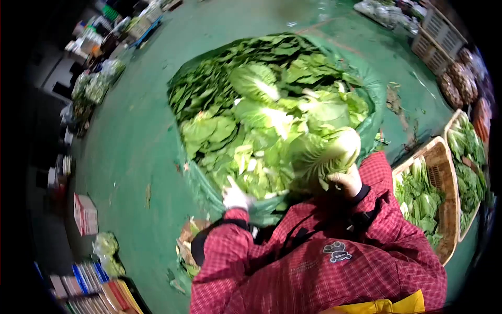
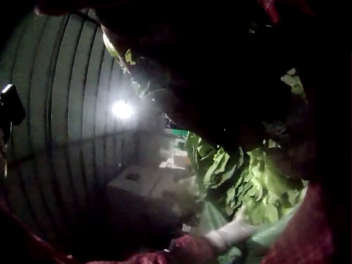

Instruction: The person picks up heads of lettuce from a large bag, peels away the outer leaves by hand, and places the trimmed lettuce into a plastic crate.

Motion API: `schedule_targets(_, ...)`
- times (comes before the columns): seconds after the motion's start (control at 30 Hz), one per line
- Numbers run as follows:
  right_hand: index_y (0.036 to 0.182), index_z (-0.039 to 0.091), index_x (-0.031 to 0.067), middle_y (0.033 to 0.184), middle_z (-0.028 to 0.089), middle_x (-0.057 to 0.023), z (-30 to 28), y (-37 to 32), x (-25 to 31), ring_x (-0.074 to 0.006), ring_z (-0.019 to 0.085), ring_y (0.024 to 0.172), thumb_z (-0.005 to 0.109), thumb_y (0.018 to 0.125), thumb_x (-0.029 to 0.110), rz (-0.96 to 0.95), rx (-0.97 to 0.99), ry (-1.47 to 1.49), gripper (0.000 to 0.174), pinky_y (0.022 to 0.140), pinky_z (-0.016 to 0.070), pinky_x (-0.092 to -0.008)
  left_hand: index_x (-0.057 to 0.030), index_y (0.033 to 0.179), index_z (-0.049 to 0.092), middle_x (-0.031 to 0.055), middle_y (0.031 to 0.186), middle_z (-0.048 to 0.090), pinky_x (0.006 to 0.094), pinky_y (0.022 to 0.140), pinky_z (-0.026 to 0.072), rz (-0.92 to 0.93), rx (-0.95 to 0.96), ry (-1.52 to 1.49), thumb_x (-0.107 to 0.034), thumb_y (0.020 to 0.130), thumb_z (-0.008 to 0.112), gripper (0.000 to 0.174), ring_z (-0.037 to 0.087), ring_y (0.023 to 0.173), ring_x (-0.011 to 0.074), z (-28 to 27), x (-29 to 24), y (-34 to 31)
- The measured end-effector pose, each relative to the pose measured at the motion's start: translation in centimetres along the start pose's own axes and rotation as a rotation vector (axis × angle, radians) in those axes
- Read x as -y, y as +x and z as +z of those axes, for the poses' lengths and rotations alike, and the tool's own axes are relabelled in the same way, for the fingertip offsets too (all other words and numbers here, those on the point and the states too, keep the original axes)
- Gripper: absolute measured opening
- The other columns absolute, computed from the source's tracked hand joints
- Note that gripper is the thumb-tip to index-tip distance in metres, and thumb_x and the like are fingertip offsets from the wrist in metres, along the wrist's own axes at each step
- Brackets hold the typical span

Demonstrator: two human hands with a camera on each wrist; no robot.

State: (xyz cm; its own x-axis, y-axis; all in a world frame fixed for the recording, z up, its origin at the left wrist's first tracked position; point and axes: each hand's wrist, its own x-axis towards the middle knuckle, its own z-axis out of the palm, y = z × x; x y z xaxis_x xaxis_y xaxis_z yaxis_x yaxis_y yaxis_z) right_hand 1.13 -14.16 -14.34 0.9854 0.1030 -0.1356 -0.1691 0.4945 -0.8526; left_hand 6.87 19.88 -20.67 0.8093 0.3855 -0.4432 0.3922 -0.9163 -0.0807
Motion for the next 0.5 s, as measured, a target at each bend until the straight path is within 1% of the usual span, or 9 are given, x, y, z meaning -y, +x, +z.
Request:
schedule_targets(0.03, 0.121, 0.057, 0.0023, 0.108, 0.066, -0.0054, -1.0, -0.1, -0.1, -0.0174, 0.063, 0.097, 0.076, 0.074, 0.004, 0.029, -0.008, 0.046, 0.05, 0.087, 0.0508, -0.0318, -0.0179, 0.154, 0.001, 0.025, 0.152, 0.028, 0.0443, 0.107, 0.0408, 0.026, 0.029, 0.101, -0.048, 0.055, 0.09, 0.137, 0.036, 0.137, 0.0393, -1.0, -1.0, -1.8)
schedule_targets(0.07, 0.123, 0.055, 0.0011, 0.111, 0.065, -0.0066, 0.7, 0.2, 1.4, -0.0184, 0.063, 0.099, 0.072, 0.075, 0.003, 0.019, -0.059, 0.035, 0.051, 0.087, 0.0503, -0.0322, -0.0179, 0.154, 0.001, 0.0251, 0.153, 0.026, 0.0444, 0.107, 0.0401, 0.006, 0.029, 0.109, -0.052, 0.051, 0.091, 0.141, 0.035, 0.138, 0.0392, -0.1, -0.9, -1.3)
schedule_targets(0.1, 0.126, 0.053, -0.0002, 0.113, 0.064, -0.0079, 1.5, -0.4, 3.9, -0.0199, 0.062, 0.101, 0.07, 0.076, 0.002, 0.019, -0.107, 0.074, 0.052, 0.089, 0.0493, -0.0339, -0.0185, 0.154, -0.001, 0.0254, 0.153, 0.023, 0.0446, 0.109, 0.0382, 0.034, 0.009, 0.104, -0.049, 0.051, 0.092, 0.142, 0.036, 0.137, 0.0393, 1.0, -2.1, -0.4)
schedule_targets(0.17, 0.129, 0.05, -0.0013, 0.114, 0.063, -0.0093, 2.1, 0.2, 2.5, -0.0219, 0.061, 0.105, 0.068, 0.076, 0.001, 0.032, -0.126, 0.225, 0.055, 0.093, 0.0482, -0.0356, -0.0197, 0.154, -0.006, 0.0257, 0.155, 0.018, 0.0449, 0.11, 0.035, 0.016, 0.109, 0.12, -0.049, 0.054, 0.09, 0.142, 0.037, 0.137, 0.0389, -0.3, -0.7, -0.4)
schedule_targets(0.27, 0.133, 0.046, -0.0017, 0.118, 0.063, -0.0109, 2.3, -0.1, 3.2, -0.0245, 0.061, 0.109, 0.069, 0.077, 0.001, 0.065, -0.087, 0.307, 0.06, 0.097, 0.0474, -0.037, -0.0198, 0.154, -0.01, 0.0264, 0.157, 0.013, 0.0463, 0.111, 0.0323, 0.091, 0.169, 0.421, -0.047, 0.059, 0.088, 0.14, 0.034, 0.139, 0.0385, -0.5, -1.6, -1.2)
schedule_targets(0.3, 0.133, 0.046, -0.0017, 0.118, 0.063, -0.0109, 2.2, -0.2, 3.3, -0.0245, 0.061, 0.108, 0.069, 0.077, 0.001, 0.06, -0.082, 0.293, 0.06, 0.097, 0.0474, -0.0371, -0.0223, 0.154, -0.013, 0.0267, 0.157, 0.01, 0.0473, 0.111, 0.0308, 0.099, 0.195, 0.421, -0.046, 0.061, 0.086, 0.138, 0.031, 0.141, 0.0389, -0.7, -1.8, -1.6)
schedule_targets(0.43, 0.132, 0.047, -0.0016, 0.119, 0.063, -0.0105, 1.7, -0.4, 3.0, -0.0238, 0.062, 0.107, 0.07, 0.077, 0.001, 0.057, -0.075, 0.252, 0.06, 0.096, 0.0476, -0.0368, -0.0264, 0.155, -0.003, 0.0258, 0.158, -0.002, 0.0516, 0.108, 0.0352, 0.145, 0.154, 0.397, -0.046, 0.059, 0.087, 0.133, 0.026, 0.141, 0.045, -0.6, -1.9, -1.8)
schedule_targets(0.47, 0.132, 0.047, -0.0016, 0.119, 0.063, -0.0103, 1.6, -0.5, 3.0, -0.0237, 0.062, 0.107, 0.07, 0.077, 0.001, 0.058, -0.075, 0.245, 0.06, 0.096, 0.0476, -0.0366, -0.027, 0.155, 0.0, 0.0256, 0.158, -0.004, 0.0525, 0.107, 0.0361, 0.165, 0.14, 0.38, -0.047, 0.059, 0.087, 0.132, 0.025, 0.141, 0.0463, -1.6, -2.6, -2.3)
schedule_targets(0.5, 0.132, 0.047, -0.0016, 0.119, 0.063, -0.0101, 1.6, -0.4, 2.9, -0.0235, 0.062, 0.107, 0.07, 0.077, 0.0, 0.057, -0.077, 0.238, 0.06, 0.096, 0.0476, -0.0365, -0.0238, 0.155, 0.009, 0.0255, 0.158, -0.008, 0.0554, 0.105, 0.0388, 0.21, 0.096, 0.262, -0.045, 0.059, 0.088, 0.126, 0.019, 0.141, 0.0503, -2.9, -2.7, -3.1)
